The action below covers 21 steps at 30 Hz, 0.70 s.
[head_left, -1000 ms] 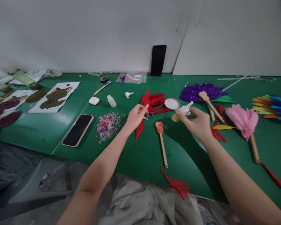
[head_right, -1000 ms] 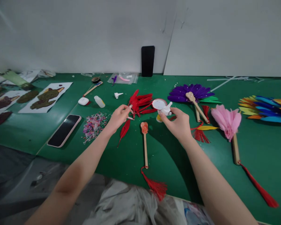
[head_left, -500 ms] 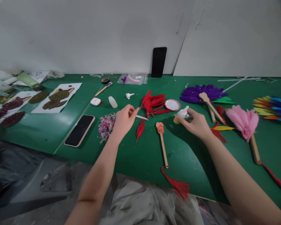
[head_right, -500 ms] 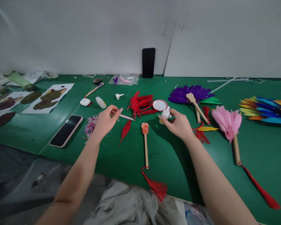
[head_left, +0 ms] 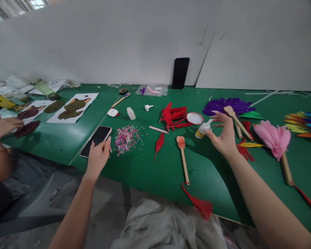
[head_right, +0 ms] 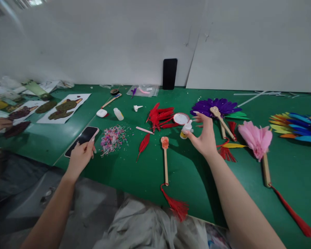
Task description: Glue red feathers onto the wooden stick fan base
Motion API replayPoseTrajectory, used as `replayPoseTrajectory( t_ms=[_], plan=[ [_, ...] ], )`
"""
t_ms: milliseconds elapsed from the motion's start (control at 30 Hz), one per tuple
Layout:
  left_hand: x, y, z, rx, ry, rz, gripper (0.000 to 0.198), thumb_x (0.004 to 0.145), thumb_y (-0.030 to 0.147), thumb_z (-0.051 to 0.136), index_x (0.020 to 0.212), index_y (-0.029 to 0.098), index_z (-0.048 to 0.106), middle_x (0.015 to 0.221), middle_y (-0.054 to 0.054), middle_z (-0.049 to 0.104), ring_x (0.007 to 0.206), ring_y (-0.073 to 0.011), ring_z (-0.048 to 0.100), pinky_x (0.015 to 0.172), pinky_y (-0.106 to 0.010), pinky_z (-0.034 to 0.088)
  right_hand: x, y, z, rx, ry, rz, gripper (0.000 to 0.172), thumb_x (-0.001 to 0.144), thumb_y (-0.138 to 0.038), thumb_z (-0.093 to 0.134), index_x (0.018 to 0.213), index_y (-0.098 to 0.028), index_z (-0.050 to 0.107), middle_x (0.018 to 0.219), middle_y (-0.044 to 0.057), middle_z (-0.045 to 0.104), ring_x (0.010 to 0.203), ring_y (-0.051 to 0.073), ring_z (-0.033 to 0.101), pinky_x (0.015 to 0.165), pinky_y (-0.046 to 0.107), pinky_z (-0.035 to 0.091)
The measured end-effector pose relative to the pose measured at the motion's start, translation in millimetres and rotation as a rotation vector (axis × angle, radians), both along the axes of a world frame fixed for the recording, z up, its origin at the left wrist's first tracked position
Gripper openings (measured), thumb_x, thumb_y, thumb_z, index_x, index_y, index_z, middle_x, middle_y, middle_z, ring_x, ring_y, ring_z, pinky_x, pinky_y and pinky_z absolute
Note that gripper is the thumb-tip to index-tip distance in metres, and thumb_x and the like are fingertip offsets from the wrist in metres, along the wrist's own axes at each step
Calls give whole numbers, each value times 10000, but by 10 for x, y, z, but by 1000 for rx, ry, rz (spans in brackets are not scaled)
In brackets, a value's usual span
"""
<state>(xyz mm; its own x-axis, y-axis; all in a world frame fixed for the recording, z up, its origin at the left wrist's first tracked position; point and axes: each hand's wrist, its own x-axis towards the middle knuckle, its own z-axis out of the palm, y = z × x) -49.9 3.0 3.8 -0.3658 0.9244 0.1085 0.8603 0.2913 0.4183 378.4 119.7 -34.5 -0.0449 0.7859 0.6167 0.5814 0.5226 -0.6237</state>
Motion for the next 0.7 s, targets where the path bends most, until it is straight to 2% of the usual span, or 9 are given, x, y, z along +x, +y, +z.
replayPoseTrajectory(
  t_ms=[100, 200, 300, 333, 400, 467, 533, 633, 700],
  plan=[
    [79, -9, 25, 33, -9, -36, 408, 864, 457, 335, 560, 222, 471, 387, 49, 493, 461, -160, 534, 1080, -461, 282, 4, 12, -7, 109, 110, -32, 648, 746, -454, 672, 1291, -222, 407, 1156, 154, 519, 971, 295, 579, 726, 420, 497],
    [306, 1, 67, 171, 37, -115, 391, 883, 433, 375, 570, 218, 466, 417, 50, 493, 489, -153, 523, 1059, -450, 311, -6, 2, 34, 263, 182, -55, 610, 736, -386, 684, 1254, -202, 422, 1118, 140, 504, 922, 281, 577, 694, 421, 484],
    [643, 37, 55, 144, -36, -282, 323, 885, 416, 444, 654, 205, 523, 528, 24, 552, 540, -153, 542, 805, -353, 481, -56, -63, 119, 431, 175, -100, 511, 747, -377, 654, 1190, -193, 476, 1060, 126, 492, 910, 289, 552, 690, 439, 469],
    [763, 60, 38, 122, -59, -317, 270, 884, 398, 469, 718, 200, 549, 580, 16, 576, 555, -152, 549, 718, -321, 491, -91, -103, 150, 487, 158, -116, 473, 757, -391, 634, 1167, -198, 497, 1032, 119, 493, 912, 297, 543, 688, 445, 465],
    [991, 128, 2, 140, -23, -381, 162, 884, 325, 499, 868, 180, 568, 740, -26, 616, 688, -168, 584, 713, -305, 490, -195, -214, 210, 582, 122, -113, 412, 792, -433, 575, 1136, -211, 533, 957, 107, 512, 909, 310, 529, 687, 455, 457],
    [1191, 224, -14, 133, 56, -454, 187, 885, 269, 509, 1024, 151, 551, 932, -85, 619, 899, -205, 587, 813, -329, 481, -342, -354, 258, 626, 88, -26, 411, 826, -481, 516, 1140, -218, 555, 890, 95, 544, 866, 302, 539, 693, 454, 454],
    [1356, 338, 0, 72, 183, -474, 289, 894, 276, 500, 1149, 141, 512, 1088, -135, 580, 1009, -249, 554, 861, -375, 467, -504, -499, 286, 598, 38, 156, 416, 842, -505, 500, 1140, -224, 572, 870, 81, 579, 791, 266, 567, 672, 418, 466],
    [1534, 501, 43, -65, 331, -475, 385, 896, 266, 496, 1245, 105, 468, 1146, -182, 549, 1047, -294, 543, 860, -407, 460, -693, -662, 281, 494, -44, 408, 426, 855, -471, 513, 1199, -220, 532, 901, 78, 599, 785, 241, 593, 650, 379, 499],
    [1609, 577, 64, -128, 399, -480, 412, 900, 228, 476, 1289, 98, 439, 1149, -203, 545, 1043, -302, 553, 839, -408, 461, -752, -711, 250, 399, -58, 464, 400, 849, -418, 546, 1199, -226, 516, 931, 86, 600, 815, 241, 606, 641, 365, 515]
  ],
)
